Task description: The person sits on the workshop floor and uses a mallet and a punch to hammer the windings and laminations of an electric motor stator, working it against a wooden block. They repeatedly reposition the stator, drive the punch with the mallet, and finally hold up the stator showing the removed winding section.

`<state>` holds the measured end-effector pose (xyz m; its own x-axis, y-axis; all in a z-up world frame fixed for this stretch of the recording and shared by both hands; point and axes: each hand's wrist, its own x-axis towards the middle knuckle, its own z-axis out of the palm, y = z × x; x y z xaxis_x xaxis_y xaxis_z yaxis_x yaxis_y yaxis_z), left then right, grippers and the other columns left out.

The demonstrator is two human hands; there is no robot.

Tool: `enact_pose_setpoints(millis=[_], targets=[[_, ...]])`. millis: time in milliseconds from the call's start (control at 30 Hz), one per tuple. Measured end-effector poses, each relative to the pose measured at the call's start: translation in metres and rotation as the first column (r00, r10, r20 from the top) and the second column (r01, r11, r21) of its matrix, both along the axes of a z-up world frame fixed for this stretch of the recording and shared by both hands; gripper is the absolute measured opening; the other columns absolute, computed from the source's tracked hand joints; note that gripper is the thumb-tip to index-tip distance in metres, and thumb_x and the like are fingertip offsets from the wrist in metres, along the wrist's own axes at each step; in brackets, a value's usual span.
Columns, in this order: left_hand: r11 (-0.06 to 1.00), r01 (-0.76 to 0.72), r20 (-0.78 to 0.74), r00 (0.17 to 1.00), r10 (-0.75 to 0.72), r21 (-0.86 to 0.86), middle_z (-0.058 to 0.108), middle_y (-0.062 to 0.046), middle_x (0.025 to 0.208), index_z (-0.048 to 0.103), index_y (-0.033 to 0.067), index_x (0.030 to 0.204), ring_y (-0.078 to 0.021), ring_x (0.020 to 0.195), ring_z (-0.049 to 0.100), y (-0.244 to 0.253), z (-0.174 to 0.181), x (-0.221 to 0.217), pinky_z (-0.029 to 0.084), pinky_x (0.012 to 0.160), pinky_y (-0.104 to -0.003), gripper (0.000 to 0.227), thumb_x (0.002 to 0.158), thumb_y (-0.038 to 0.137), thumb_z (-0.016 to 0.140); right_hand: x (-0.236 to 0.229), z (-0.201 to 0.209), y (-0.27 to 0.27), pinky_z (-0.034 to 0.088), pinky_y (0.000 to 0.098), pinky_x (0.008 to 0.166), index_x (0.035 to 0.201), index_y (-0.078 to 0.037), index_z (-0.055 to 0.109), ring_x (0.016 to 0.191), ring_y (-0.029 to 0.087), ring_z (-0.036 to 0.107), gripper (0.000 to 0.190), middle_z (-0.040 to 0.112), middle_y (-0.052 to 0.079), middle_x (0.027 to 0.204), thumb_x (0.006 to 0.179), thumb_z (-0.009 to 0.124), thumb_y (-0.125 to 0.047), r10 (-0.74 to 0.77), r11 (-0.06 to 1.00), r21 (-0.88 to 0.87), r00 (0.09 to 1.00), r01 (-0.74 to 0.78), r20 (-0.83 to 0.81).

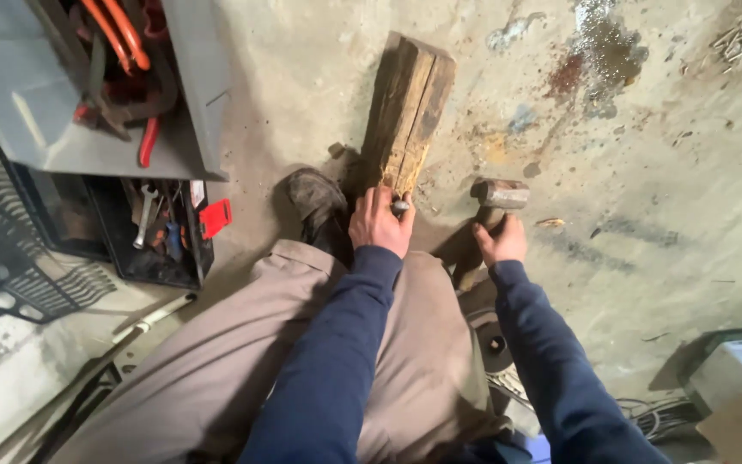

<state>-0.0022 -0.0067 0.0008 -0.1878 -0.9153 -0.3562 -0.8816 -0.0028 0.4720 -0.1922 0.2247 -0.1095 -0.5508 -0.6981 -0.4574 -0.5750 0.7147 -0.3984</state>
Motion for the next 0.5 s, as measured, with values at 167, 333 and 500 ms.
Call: enact_pose_setpoints(millis=[167,333,500], targets=[[1.000,-0.003,0.006,1.000,0.003,-0.021,0.065,-0.014,0.093,0.063,0.0071,0.092,-0.0386,0.088,0.063,0.010,-0.017,0.005,0.052,0.073,-0.052,0.026,0.088,0.032,0.072,-0.022,0.049,-0.046,0.057,0.0425,0.068,0.106,-0.002,0.057,0.079,0.029,0.069,0.044,0.069,0.015,0.091,0.082,0.081,-0.029,-0.325,0.941,0.206,0.886,0.268,0.330],[0.999,-0.046,-0.016,0.999,0.046,-0.008,0.066,-0.014,0.092,0.066,0.0067,0.093,-0.0376,0.088,0.064,0.017,-0.017,0.005,0.053,0.073,-0.051,0.028,0.084,0.031,0.074,-0.055,0.129,-0.090,0.050,0.0372,0.051,0.116,-0.003,0.052,0.060,0.019,0.060,0.038,0.060,0.010,0.079,0.089,0.073,-0.018,-0.734,0.678,0.654,0.337,0.336,0.589],[0.999,0.007,0.057,0.998,-0.009,0.037,0.066,-0.014,0.097,0.065,0.0065,0.094,-0.0376,0.094,0.063,0.009,-0.020,0.002,0.053,0.079,-0.051,0.037,0.079,0.038,0.078,-0.046,0.254,-0.210,0.049,0.0346,0.051,0.138,-0.007,0.049,0.055,0.016,0.058,0.055,0.063,0.009,0.071,0.093,0.070,-0.029,-0.166,0.938,0.335,0.737,-0.086,0.655]])
